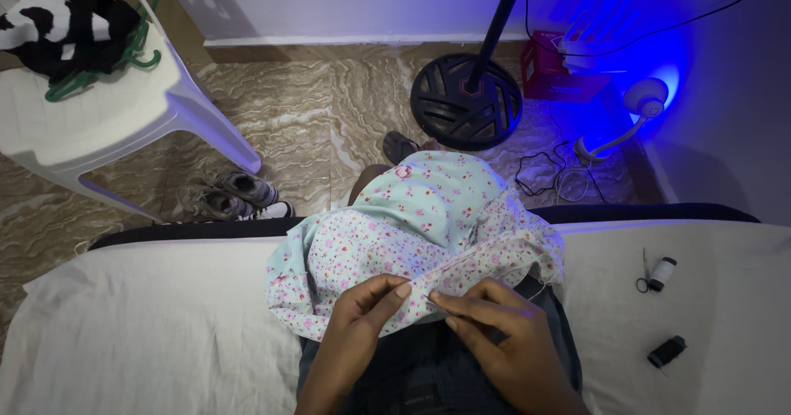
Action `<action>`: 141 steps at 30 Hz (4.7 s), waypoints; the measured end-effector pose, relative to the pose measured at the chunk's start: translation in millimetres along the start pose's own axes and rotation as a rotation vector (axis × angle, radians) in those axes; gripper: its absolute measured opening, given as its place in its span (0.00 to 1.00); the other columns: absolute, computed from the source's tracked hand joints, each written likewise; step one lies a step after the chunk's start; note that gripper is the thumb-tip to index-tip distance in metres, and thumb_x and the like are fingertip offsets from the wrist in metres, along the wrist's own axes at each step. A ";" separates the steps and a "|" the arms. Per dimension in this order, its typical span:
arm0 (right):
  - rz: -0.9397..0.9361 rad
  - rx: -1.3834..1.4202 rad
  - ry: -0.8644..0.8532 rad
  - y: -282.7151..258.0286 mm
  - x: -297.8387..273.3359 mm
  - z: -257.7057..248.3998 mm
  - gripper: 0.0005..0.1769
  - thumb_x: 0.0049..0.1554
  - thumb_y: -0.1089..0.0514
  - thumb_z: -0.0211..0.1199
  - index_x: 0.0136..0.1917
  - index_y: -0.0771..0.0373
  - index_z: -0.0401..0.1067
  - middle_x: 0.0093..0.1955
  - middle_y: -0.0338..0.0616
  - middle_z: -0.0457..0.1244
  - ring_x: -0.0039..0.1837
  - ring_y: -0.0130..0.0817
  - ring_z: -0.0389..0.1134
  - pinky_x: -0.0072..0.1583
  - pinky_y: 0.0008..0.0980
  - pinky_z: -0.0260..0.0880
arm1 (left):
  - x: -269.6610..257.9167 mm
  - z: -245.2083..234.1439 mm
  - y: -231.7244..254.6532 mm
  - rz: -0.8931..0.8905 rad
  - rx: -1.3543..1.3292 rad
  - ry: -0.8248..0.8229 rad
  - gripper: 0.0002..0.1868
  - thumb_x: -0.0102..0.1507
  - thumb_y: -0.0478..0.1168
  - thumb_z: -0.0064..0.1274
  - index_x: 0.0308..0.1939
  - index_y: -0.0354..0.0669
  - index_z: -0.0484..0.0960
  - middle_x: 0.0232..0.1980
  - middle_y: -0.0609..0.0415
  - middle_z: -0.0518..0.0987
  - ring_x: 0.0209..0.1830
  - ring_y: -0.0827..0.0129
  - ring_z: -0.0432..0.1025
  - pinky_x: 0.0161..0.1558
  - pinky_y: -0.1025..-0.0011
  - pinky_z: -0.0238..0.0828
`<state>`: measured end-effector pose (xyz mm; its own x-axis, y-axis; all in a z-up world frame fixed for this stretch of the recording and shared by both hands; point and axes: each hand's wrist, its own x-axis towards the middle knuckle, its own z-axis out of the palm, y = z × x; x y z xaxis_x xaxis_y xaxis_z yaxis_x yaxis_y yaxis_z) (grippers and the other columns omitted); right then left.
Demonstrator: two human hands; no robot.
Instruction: The person sits on a bed and hand-sews the edge of a floral fabric garment with a needle and white thread, repeatedly pushing the needle through the hem and pulling the thread taut. They occasionally reposition and turn the garment while stitching along the seam.
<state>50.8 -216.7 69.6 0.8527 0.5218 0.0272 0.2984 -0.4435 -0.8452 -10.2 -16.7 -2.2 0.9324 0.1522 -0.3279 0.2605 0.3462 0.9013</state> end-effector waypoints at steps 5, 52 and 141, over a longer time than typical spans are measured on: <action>-0.035 0.004 -0.017 1.5 0.0 -0.8 0.20 0.51 0.64 0.69 0.57 0.54 0.83 0.35 0.37 0.64 0.36 0.25 0.65 0.40 0.25 0.64 | -0.9 1.0 1.2 -0.015 -0.012 0.021 0.11 0.66 0.38 0.54 0.44 0.33 0.85 0.35 0.62 0.80 0.36 0.81 0.70 0.41 0.79 0.65; 0.313 0.886 -0.093 83.5 19.9 55.7 0.10 0.49 0.69 0.72 0.46 0.70 0.77 0.42 0.41 0.72 0.48 0.29 0.74 0.56 0.33 0.76 | -4.4 14.6 7.3 0.893 0.808 0.447 0.18 0.45 0.32 0.66 0.39 0.48 0.89 0.37 0.57 0.85 0.36 0.67 0.79 0.39 0.71 0.76; 0.161 1.015 -0.012 53.6 134.1 -26.4 0.08 0.66 0.55 0.60 0.52 0.60 0.66 0.40 0.44 0.64 0.36 0.28 0.65 0.36 0.25 0.60 | -8.2 -1.9 57.5 0.709 0.751 0.252 0.14 0.48 0.32 0.68 0.37 0.50 0.92 0.31 0.58 0.78 0.31 0.71 0.76 0.33 0.74 0.70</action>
<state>192.5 -189.7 42.0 0.8447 0.5199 -0.1271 -0.3269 0.3132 -0.8916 -3.3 3.7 51.8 0.8753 0.3124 0.3692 -0.1535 -0.5444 0.8247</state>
